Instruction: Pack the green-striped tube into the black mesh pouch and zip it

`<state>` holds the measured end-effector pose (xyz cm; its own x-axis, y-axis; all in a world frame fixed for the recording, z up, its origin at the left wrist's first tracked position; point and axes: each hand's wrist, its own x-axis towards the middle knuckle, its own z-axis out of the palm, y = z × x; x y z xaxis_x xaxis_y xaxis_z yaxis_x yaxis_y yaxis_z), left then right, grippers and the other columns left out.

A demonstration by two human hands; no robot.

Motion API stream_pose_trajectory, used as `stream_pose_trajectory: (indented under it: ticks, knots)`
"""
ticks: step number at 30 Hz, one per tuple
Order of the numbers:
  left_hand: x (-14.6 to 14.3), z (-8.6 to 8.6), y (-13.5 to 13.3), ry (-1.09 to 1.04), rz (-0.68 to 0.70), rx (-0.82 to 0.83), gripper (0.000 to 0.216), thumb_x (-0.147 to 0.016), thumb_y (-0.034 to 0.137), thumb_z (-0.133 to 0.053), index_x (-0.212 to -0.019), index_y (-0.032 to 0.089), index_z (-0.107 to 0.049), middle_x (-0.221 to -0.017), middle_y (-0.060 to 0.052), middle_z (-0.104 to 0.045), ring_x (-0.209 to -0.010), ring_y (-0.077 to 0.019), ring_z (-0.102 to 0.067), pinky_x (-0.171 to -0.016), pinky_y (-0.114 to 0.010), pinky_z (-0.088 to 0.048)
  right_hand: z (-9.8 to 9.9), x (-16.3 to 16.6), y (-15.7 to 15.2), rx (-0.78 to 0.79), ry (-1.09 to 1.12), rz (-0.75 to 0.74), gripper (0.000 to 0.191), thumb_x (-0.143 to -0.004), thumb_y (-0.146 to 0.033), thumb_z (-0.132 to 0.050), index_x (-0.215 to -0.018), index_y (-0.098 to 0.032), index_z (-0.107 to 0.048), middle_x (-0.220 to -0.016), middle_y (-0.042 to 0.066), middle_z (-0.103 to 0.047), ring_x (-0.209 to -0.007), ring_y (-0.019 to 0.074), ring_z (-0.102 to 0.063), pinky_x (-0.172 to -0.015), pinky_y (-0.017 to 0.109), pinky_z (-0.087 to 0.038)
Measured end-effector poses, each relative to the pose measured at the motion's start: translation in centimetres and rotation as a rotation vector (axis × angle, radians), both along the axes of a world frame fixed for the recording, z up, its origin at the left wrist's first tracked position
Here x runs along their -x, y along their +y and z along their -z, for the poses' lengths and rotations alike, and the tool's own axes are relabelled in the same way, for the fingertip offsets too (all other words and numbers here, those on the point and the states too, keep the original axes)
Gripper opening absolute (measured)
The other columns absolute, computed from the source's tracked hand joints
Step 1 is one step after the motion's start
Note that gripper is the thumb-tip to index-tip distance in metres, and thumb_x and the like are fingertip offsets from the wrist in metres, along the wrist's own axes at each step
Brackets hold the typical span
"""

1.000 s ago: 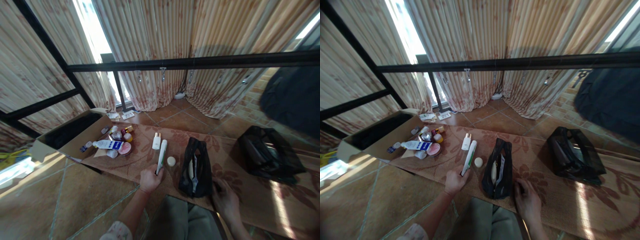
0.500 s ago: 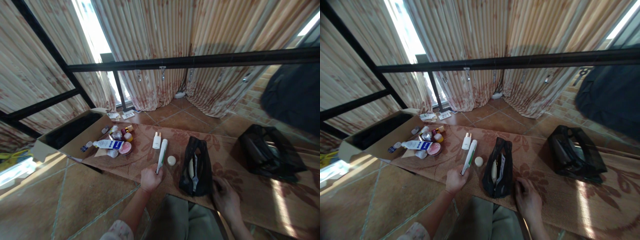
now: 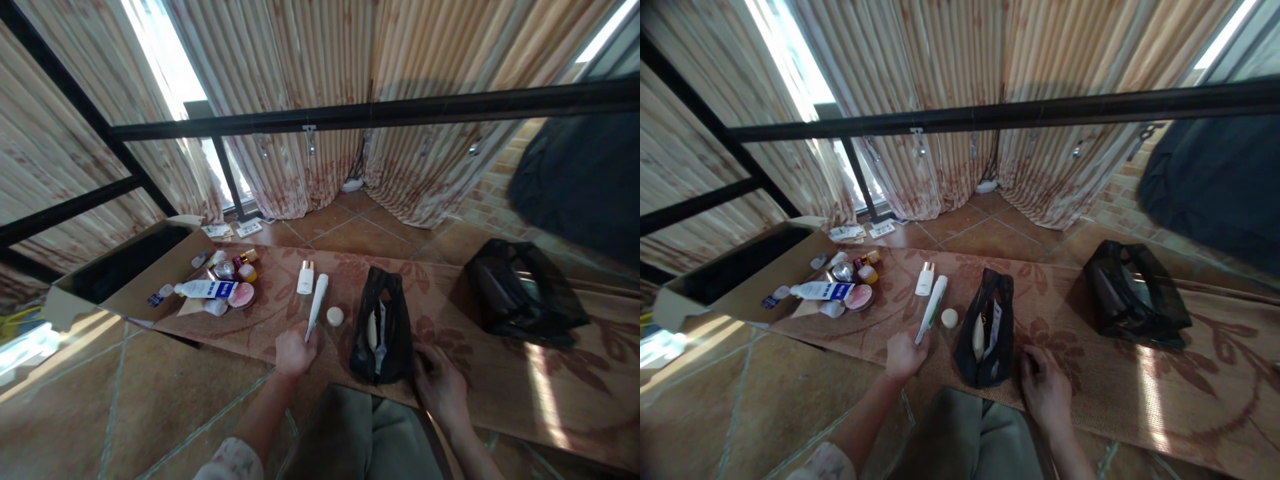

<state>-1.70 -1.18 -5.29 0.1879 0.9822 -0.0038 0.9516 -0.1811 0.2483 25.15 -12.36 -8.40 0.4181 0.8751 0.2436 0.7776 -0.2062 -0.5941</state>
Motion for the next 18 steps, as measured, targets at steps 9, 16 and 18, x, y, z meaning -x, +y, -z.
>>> stream_pose_trajectory:
  ticks: [9,16,18]
  knots:
    - [-0.08,-0.22,0.15,0.013,0.004,0.033,0.027,-0.090,0.036,-0.038,-0.081,0.023,-0.060,-0.075,-0.002,-0.067,-0.073,-0.0165,-0.061,-0.058,-0.027,-0.026,0.05,-0.12,0.10,-0.021,-0.005,-0.007,0.030,-0.086,-0.038,-0.041,-0.094,-0.020,-0.064,-0.092,0.007,-0.066,-0.080,0.0194,-0.062,-0.071,0.030,-0.046]
    - [-0.14,-0.28,-0.22,-0.055,0.003,-0.033,0.036,-0.091,0.046,-0.037,-0.080,0.022,-0.061,-0.074,-0.004,-0.066,-0.074,-0.0164,-0.061,-0.058,-0.025,-0.027,-0.13,0.00,0.03,-0.022,-0.003,0.007,0.029,-0.086,-0.036,-0.042,-0.094,-0.020,-0.064,-0.094,0.007,-0.066,-0.080,0.0196,-0.062,-0.071,0.031,-0.046]
    - [-0.16,-0.32,-0.25,-0.067,0.008,-0.045,0.039,-0.092,0.048,-0.035,-0.080,0.021,-0.061,-0.074,-0.004,-0.066,-0.073,-0.0162,-0.061,-0.058,-0.025,-0.027,-0.17,0.01,-0.01,-0.010,-0.003,0.009,0.028,-0.086,-0.035,-0.042,-0.094,-0.020,-0.065,-0.093,0.007,-0.066,-0.080,0.0193,-0.061,-0.070,0.030,-0.045]
